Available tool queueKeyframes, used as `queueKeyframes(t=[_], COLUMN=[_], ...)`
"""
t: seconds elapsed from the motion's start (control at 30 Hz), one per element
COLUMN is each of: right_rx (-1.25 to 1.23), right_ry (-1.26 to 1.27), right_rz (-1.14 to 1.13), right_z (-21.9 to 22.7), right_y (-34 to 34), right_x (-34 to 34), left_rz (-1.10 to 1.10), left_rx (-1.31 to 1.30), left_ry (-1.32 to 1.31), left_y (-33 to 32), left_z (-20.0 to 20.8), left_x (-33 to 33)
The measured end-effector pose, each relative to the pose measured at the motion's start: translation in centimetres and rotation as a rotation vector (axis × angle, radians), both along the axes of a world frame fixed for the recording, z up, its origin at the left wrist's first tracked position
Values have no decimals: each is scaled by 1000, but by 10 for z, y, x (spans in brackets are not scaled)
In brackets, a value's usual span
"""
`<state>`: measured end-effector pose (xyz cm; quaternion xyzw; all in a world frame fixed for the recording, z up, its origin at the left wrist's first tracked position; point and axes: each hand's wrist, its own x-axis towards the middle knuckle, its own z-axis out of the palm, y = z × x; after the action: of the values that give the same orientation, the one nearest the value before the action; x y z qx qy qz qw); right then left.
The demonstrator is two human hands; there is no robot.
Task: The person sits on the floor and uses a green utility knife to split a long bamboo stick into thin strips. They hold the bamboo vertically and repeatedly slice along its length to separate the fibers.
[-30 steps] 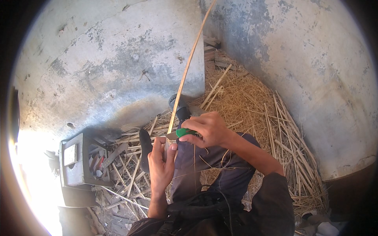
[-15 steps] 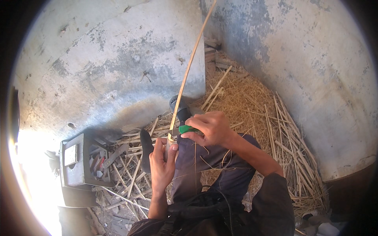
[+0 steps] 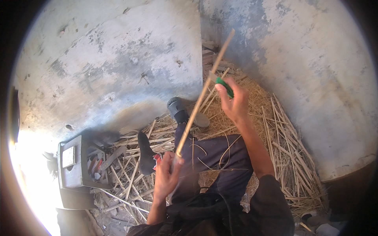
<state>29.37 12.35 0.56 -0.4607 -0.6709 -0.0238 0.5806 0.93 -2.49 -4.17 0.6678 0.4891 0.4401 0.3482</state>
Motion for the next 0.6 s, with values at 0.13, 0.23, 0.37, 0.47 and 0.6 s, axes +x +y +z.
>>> queueKeyframes(t=[0.13,0.23,0.37,0.47,0.6], right_rx=[-101,-153,-105,-66,48], right_ry=[-8,19,-213,-331,-418], right_rz=[73,157,249,412,489], right_z=[-9,-3,-3,-6,-10], right_y=[-5,-13,-21,-29,-36], right_x=[4,-10,-20,-36,-57], left_rz=[4,58,122,140,104], left_rx=[-125,3,-42,-39,59], left_ry=[-41,61,-69,-62,39], left_y=[-4,5,13,16,18], left_z=[13,2,11,18,23], left_x=[-1,-15,-14,-11,-6])
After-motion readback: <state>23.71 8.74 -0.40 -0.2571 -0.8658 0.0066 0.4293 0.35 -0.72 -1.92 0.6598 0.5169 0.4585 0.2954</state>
